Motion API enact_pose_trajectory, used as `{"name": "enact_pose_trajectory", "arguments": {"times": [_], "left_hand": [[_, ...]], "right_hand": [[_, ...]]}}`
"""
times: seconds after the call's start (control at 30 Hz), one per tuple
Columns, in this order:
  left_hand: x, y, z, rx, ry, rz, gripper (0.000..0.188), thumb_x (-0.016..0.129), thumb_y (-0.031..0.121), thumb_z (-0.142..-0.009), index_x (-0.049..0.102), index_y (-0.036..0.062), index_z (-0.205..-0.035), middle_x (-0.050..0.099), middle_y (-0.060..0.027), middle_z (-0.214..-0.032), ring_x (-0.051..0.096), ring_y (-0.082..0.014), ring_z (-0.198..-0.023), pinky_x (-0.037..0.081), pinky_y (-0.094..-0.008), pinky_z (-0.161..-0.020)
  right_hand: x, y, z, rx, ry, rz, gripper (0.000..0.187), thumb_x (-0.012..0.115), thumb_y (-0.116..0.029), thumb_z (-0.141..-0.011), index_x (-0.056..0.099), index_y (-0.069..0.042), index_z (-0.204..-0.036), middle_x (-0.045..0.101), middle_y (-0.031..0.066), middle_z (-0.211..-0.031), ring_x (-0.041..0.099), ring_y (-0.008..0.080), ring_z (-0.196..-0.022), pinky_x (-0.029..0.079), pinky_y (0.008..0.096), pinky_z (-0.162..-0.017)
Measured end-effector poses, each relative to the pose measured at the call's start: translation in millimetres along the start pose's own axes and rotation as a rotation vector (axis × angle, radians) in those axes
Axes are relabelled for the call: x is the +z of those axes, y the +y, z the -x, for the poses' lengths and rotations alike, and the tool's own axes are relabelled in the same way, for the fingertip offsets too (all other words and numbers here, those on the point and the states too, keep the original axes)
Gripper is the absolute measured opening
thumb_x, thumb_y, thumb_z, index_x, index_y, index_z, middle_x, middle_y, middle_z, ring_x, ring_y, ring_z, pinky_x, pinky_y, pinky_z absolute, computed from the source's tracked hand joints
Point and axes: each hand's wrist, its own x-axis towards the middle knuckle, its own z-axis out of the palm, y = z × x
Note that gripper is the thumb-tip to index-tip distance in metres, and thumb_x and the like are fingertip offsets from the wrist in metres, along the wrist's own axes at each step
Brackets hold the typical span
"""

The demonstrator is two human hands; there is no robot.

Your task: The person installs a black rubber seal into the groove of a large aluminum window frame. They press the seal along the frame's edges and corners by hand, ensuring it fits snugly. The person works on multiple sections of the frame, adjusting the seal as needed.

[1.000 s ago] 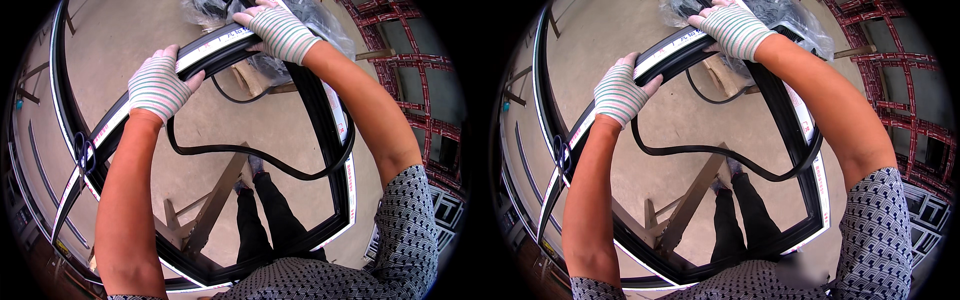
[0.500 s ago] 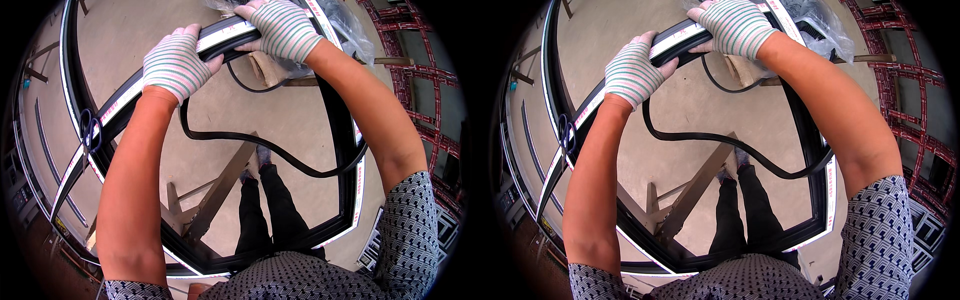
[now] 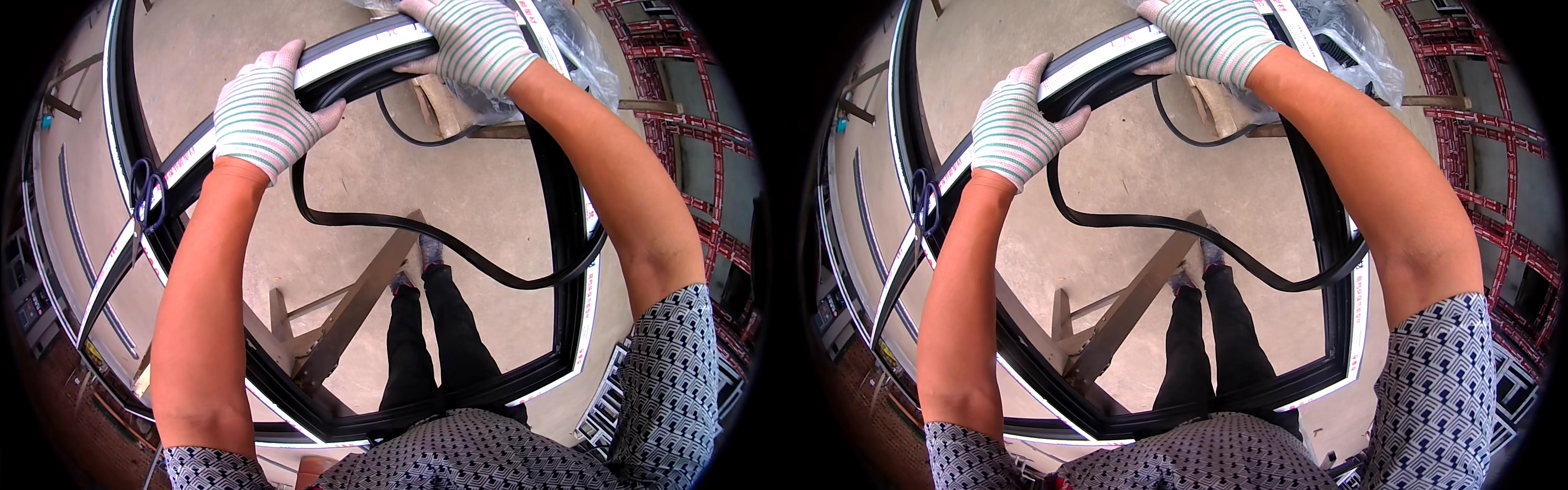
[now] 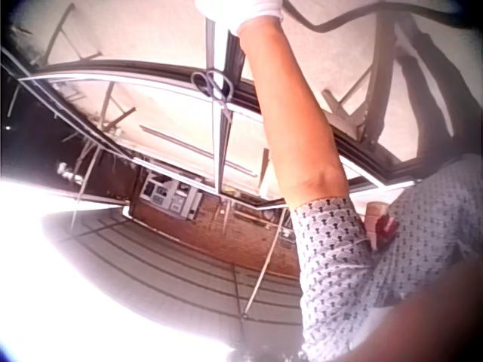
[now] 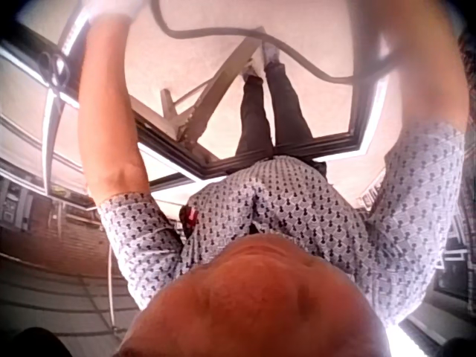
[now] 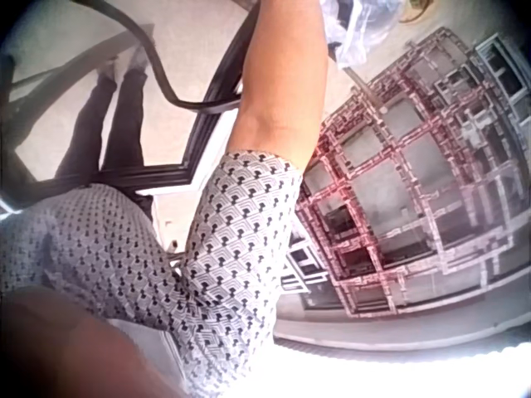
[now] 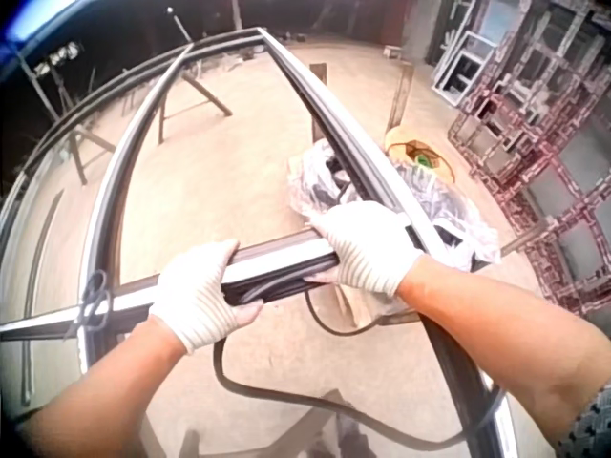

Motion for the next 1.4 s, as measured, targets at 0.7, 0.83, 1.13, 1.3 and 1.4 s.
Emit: {"name": "enact_pose_trajectory", "arguments": {"times": [0.7, 0.83, 1.13, 1.3, 1.4], "left_hand": [[-10, -52, 34, -0.026, -0.006, 0.078, 0.073, 0.087, 0.033, -0.079, 0.06, -0.0008, -0.137, 0.07, -0.0228, -0.118, 0.07, -0.0363, -0.107, 0.056, -0.0411, -0.098], [-14, -52, 37, -0.038, -0.01, 0.096, 0.072, 0.085, 0.036, -0.08, 0.061, -0.0008, -0.136, 0.07, -0.0224, -0.118, 0.07, -0.0364, -0.107, 0.056, -0.0413, -0.098], [-11, -52, 36, -0.035, 0.008, 0.079, 0.07, 0.084, 0.039, -0.081, 0.062, 0.0007, -0.135, 0.07, -0.0216, -0.114, 0.07, -0.0357, -0.105, 0.056, -0.0409, -0.097], [-6, -57, 38, -0.015, 0.047, 0.082, 0.07, 0.084, 0.04, -0.081, 0.062, 0.0014, -0.135, 0.07, -0.0214, -0.114, 0.069, -0.0361, -0.106, 0.056, -0.0416, -0.096], [-8, -55, 37, -0.019, 0.04, 0.078, 0.071, 0.084, 0.04, -0.081, 0.062, 0.0015, -0.136, 0.07, -0.0212, -0.114, 0.069, -0.0363, -0.105, 0.056, -0.042, -0.096]], "right_hand": [[-3, -11, -1, 0.007, 0.049, 0.05, 0.049, 0.092, -0.037, -0.067, 0.071, -0.012, -0.104, 0.07, 0.0141, -0.09, 0.069, 0.0364, -0.083, 0.056, 0.0445, -0.076], [2, -12, 0, -0.017, 0.084, 0.074, 0.06, 0.093, -0.041, -0.067, 0.071, -0.007, -0.111, 0.07, 0.0153, -0.093, 0.069, 0.037, -0.088, 0.055, 0.0458, -0.08], [11, -49, -22, -0.038, 0.045, 0.005, 0.06, 0.089, -0.048, -0.071, 0.068, -0.004, -0.106, 0.068, 0.0171, -0.094, 0.067, 0.038, -0.086, 0.053, 0.0469, -0.078], [14, -50, -24, -0.07, 0.086, 0.026, 0.055, 0.088, -0.048, -0.072, 0.066, -0.005, -0.098, 0.067, 0.0156, -0.091, 0.067, 0.037, -0.083, 0.053, 0.0466, -0.075], [13, -50, -24, -0.079, 0.091, 0.02, 0.055, 0.089, -0.047, -0.071, 0.065, -0.005, -0.099, 0.067, 0.0152, -0.091, 0.067, 0.0371, -0.082, 0.053, 0.0466, -0.075]]}}
